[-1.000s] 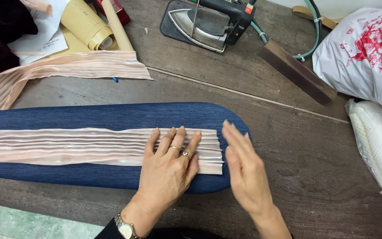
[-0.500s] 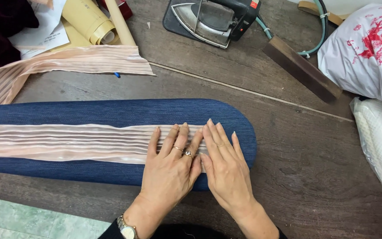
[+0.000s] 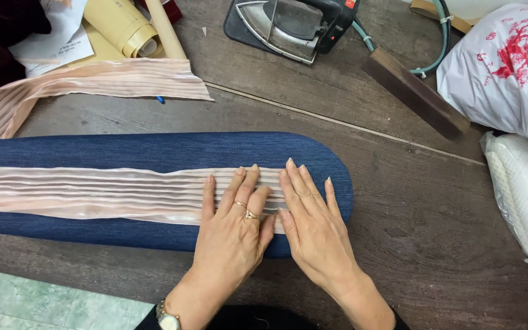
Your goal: A person uses a small tool to adjust threads on a velvet garment before arranging several pleated fabric strips on an ironing board for pressing.
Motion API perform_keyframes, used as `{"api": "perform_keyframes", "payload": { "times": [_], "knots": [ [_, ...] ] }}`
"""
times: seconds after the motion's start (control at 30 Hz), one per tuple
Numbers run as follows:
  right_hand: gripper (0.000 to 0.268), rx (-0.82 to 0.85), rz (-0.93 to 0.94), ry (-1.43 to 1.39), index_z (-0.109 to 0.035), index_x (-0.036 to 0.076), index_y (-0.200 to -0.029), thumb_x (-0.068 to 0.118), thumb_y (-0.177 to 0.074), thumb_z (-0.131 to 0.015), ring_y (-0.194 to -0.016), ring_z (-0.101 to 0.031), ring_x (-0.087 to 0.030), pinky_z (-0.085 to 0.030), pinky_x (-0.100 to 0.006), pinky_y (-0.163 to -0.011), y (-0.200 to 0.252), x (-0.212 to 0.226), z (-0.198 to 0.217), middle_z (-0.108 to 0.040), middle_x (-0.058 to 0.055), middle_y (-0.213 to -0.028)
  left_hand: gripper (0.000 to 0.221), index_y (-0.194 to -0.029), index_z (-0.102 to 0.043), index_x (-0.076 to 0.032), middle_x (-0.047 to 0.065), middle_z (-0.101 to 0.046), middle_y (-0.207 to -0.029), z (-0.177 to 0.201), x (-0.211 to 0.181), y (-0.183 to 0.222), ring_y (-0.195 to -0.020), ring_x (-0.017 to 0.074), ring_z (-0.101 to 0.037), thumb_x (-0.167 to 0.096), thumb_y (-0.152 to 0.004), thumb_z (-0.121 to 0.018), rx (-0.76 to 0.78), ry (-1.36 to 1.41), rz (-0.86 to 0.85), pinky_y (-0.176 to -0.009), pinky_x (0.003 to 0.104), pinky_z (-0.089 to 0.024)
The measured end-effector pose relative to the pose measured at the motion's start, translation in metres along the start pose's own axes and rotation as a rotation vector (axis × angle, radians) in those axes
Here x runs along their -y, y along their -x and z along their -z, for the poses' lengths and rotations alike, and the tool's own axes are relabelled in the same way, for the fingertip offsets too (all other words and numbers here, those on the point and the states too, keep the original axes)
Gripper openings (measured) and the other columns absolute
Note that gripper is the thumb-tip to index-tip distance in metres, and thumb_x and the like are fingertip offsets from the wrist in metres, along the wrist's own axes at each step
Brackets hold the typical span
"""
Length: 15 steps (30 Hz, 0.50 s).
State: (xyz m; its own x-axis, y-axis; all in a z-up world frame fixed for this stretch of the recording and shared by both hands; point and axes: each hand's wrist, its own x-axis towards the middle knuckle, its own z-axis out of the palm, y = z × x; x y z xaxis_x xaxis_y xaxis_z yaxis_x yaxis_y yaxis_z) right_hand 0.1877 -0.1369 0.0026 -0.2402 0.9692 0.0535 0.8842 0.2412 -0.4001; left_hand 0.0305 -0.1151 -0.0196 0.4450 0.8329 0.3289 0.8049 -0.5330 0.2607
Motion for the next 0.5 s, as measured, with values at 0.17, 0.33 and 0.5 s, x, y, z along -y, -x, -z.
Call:
{"api": "perform_keyframes", "payload": {
  "times": [0.17, 0.33, 0.5],
  "knots": [
    [0.054, -0.009, -0.007, -0.044, -0.027, 0.01, -0.15, 0.023, -0.099, -0.04, -0.146, -0.024, -0.025, -0.013, -0.052, -0.116, 0.0003, -0.0015, -0.0014, -0.025, -0.008, -0.158, 0.029, -0.109, -0.055, -0.01, 0.011, -0.051, -0.139, 0.0035, 0.0003, -0.0006, -0.134, 0.0276, -0.044, -0.032, -0.092, -0.054, -0.007, 0.1, 0.024, -0.113, 0.056, -0.019],
    [0.052, 0.012, -0.019, -0.094, -0.028, 0.009, -0.149, 0.025, -0.1, -0.035, -0.146, -0.022, -0.025, -0.011, -0.052, -0.116, -0.0009, -0.0005, 0.0024, -0.025, -0.007, -0.158, 0.026, -0.105, -0.054, -0.012, 0.011, -0.05, -0.14, 0.0007, 0.0005, -0.0004, -0.134, 0.0278, -0.043, -0.031, -0.087, -0.056, 0.008, 0.095, 0.031, -0.112, 0.057, -0.019],
    [0.046, -0.024, -0.061, -0.18, -0.035, 0.01, -0.146, 0.024, -0.102, -0.029, -0.145, -0.026, -0.024, -0.01, -0.05, -0.117, -0.0039, -0.0009, 0.0025, -0.032, -0.007, -0.155, 0.022, -0.104, -0.054, -0.014, 0.013, -0.046, -0.143, 0.0043, 0.0043, 0.0013, -0.136, 0.0295, -0.04, -0.029, -0.089, -0.056, 0.037, 0.084, -0.013, -0.112, 0.059, -0.019]
  ]
}}
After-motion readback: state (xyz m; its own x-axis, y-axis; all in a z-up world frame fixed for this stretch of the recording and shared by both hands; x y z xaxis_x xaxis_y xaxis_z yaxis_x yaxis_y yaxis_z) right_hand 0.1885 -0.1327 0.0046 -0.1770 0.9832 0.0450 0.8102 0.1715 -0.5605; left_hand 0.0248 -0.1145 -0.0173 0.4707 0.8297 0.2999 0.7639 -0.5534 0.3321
